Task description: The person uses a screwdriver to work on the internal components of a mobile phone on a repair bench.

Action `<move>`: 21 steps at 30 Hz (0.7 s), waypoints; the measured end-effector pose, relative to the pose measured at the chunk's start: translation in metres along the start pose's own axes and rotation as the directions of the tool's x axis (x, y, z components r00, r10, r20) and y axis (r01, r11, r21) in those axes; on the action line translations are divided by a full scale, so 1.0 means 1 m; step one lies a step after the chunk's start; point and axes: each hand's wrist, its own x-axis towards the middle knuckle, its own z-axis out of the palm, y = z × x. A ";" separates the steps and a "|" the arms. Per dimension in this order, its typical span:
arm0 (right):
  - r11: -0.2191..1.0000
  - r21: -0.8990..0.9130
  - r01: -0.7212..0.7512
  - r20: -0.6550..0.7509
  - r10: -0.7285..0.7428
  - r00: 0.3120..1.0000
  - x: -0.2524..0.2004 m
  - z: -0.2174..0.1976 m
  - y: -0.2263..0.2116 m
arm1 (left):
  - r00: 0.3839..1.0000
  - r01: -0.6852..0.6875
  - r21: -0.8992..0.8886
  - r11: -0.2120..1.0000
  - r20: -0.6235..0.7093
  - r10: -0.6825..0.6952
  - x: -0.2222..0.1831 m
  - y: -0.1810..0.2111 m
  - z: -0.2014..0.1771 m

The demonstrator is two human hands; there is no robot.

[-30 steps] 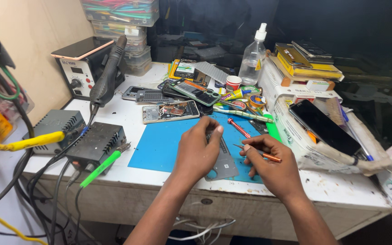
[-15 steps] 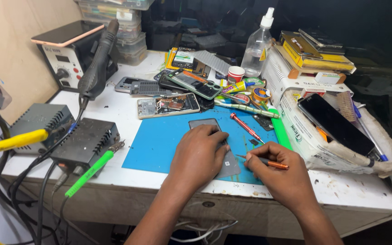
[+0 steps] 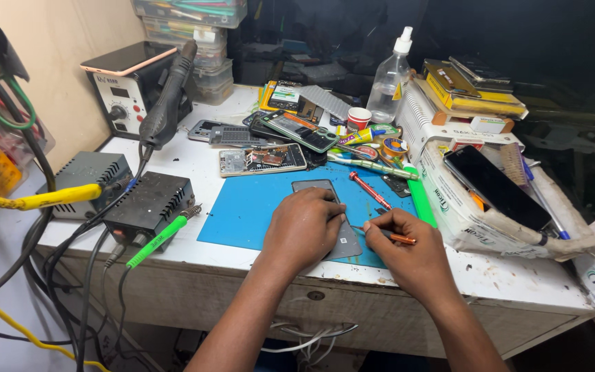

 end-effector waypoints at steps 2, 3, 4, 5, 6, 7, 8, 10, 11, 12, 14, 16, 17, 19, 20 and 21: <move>1.000 -0.001 0.003 0.010 -0.003 1.000 0.000 0.000 -0.001 | 1.000 -0.018 0.002 1.000 -0.014 0.018 0.000 0.001 0.000; 1.000 -0.002 0.003 0.017 -0.003 1.000 0.000 0.000 -0.001 | 0.999 -0.025 0.003 1.000 -0.020 0.025 0.000 0.001 0.000; 1.000 0.000 0.014 0.015 -0.014 1.000 0.000 0.001 -0.001 | 1.000 -0.017 0.007 1.000 -0.011 0.017 -0.001 0.001 0.000; 1.000 0.002 0.024 0.014 -0.024 1.000 0.000 0.001 -0.001 | 1.000 -0.009 0.011 1.000 -0.002 0.009 -0.001 0.001 0.000; 0.999 0.004 0.032 0.012 -0.032 0.999 0.000 0.001 -0.001 | 1.000 -0.001 0.014 1.000 0.009 0.001 -0.001 0.001 0.000; 0.999 -0.008 0.034 0.009 -0.034 0.999 -0.001 0.001 -0.002 | 1.000 -0.013 0.011 1.000 0.000 0.013 -0.001 0.001 0.001; 0.999 -0.021 0.035 0.007 -0.035 0.999 -0.001 0.002 -0.002 | 1.000 -0.024 0.009 1.000 -0.010 0.025 -0.001 0.001 0.001; 0.998 -0.037 0.044 0.000 -0.044 0.999 -0.002 0.003 -0.005 | 0.999 -0.046 0.011 0.999 -0.022 0.046 -0.002 0.001 0.003; 0.998 -0.039 0.050 -0.005 -0.051 0.999 -0.003 0.004 -0.007 | 0.998 -0.055 0.016 0.998 -0.024 0.056 -0.002 0.000 0.003; 0.998 -0.040 0.057 -0.011 -0.057 0.998 -0.004 0.004 -0.009 | 0.997 -0.066 0.021 0.998 -0.025 0.066 -0.003 0.000 0.004; 0.994 -0.101 0.036 -0.022 -0.038 0.999 -0.004 0.007 -0.014 | 0.997 -0.076 0.031 0.997 -0.012 0.076 -0.002 0.000 0.004; 0.990 -0.137 0.035 -0.032 -0.040 0.999 -0.006 0.008 -0.017 | 0.997 -0.081 0.036 0.996 -0.011 0.081 -0.002 0.000 0.004; 0.989 -0.142 0.046 -0.035 -0.051 0.998 -0.008 0.008 -0.017 | 0.997 -0.080 0.035 0.996 -0.017 0.080 -0.003 0.001 0.003; 0.993 -0.070 0.097 -0.058 -0.101 0.993 -0.009 0.005 -0.015 | 0.998 -0.068 0.028 0.997 -0.015 0.069 -0.002 0.003 0.003; 0.990 0.006 0.142 -0.079 -0.141 0.987 -0.010 0.004 -0.013 | 0.998 -0.055 0.023 0.998 -0.010 0.056 -0.002 0.003 0.002; 0.979 0.082 0.188 -0.102 -0.180 0.978 -0.010 0.003 -0.011 | 0.999 -0.042 0.017 0.999 -0.005 0.042 -0.001 0.003 0.002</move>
